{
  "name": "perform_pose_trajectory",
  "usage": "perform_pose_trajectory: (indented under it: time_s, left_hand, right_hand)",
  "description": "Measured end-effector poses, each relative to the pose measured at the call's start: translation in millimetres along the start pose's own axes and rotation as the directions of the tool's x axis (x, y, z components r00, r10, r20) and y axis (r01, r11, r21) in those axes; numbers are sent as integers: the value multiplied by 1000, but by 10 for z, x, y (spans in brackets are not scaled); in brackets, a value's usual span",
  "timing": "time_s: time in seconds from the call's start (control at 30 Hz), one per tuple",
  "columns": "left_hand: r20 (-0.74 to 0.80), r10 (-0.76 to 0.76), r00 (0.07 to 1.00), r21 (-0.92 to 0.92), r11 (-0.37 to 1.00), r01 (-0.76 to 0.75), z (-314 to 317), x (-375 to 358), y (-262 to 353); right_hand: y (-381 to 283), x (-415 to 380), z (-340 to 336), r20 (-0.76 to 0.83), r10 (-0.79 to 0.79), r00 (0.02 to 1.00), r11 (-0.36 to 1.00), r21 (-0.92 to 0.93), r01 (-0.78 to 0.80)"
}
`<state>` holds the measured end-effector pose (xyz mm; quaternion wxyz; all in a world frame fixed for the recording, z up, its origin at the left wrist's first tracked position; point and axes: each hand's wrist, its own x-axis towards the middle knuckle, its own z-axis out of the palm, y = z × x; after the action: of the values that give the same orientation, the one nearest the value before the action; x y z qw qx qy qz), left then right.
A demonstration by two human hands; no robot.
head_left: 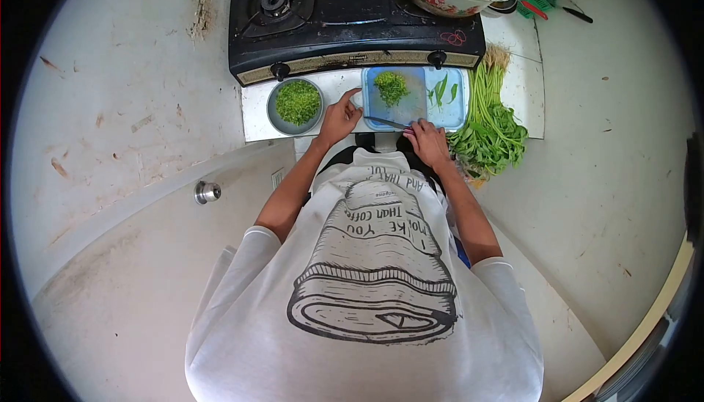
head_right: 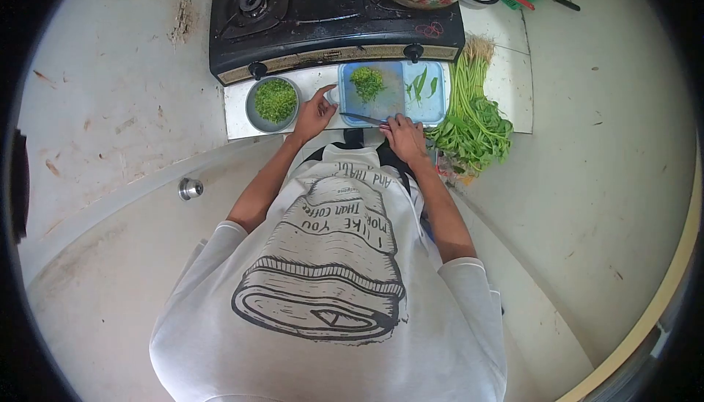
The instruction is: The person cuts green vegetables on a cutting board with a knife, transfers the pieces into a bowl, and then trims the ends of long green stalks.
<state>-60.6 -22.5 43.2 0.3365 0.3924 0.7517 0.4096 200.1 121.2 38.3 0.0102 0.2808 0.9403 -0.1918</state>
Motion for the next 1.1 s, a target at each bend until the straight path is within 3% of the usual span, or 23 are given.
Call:
perform_pose_trajectory:
  time_s: [0.1, 0.3, 0.4, 0.77, 1.1]
  left_hand:
    - [-36, 54, 998, 0, 999, -54, 21, -39, -44]
    - [8, 25, 1000, 8, 1000, -25, 14, -23, -40]
    - [42, 19, 999, 26, 999, -20, 12, -1, -32]
    - [309, 120, 943, 22, 991, -133, 86, 239, 270]
    - [341, 95, 935, 278, 940, -197, 89, 486, 222]
  right_hand:
    - [29, 176, -63, 141, 24, 990, 1000, -14, -23]
    - [145, 469, -95, 82, 7, 997, 999, -44, -4]
    - [165, 634, -214, 141, 49, 989, 997, -68, -40]
    - [106, 732, -536, 19, -42, 999, 999, -5, 42]
    - [91, 314, -393, -48, 161, 986, 970, 191, -150]
